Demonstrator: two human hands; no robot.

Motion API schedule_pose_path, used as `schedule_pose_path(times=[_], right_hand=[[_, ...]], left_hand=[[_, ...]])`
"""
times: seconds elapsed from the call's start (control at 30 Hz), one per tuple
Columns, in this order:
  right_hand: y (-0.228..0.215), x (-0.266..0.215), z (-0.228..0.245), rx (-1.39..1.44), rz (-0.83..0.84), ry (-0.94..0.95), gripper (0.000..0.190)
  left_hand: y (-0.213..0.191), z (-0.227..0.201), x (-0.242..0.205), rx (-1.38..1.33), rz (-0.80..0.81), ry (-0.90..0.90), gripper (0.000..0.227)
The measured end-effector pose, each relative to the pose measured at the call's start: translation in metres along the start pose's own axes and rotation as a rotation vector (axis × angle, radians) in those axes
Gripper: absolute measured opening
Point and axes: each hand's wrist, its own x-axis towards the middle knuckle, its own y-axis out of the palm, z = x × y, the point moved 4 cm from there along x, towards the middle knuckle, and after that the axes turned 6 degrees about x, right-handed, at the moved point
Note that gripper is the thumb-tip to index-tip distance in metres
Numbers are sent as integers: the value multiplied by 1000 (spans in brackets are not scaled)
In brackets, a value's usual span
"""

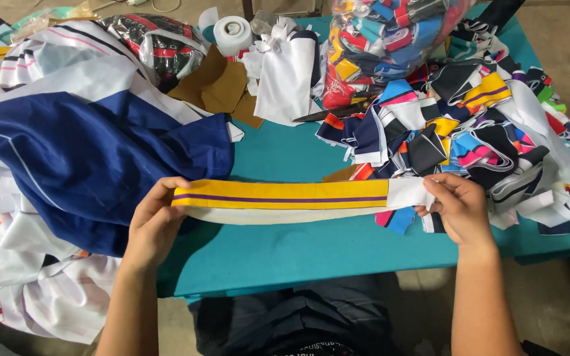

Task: Organizing and folding various colored fabric strips on a work table in a sewing factory.

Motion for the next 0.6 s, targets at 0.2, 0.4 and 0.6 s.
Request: schedule_pose_path(times=[0.2,0.4,0.6], right_hand=[[-3,1,-7,3,14,-61,18],[-11,5,-18,25,-8,-127,18],[-12,4,-17,37,-8,-148,17]], left_hand=[[-5,-4,-4,-64,85,27,25],[2,-19,-3,328,118,-16,49],[10,-34,-6,635,277,-271,19]])
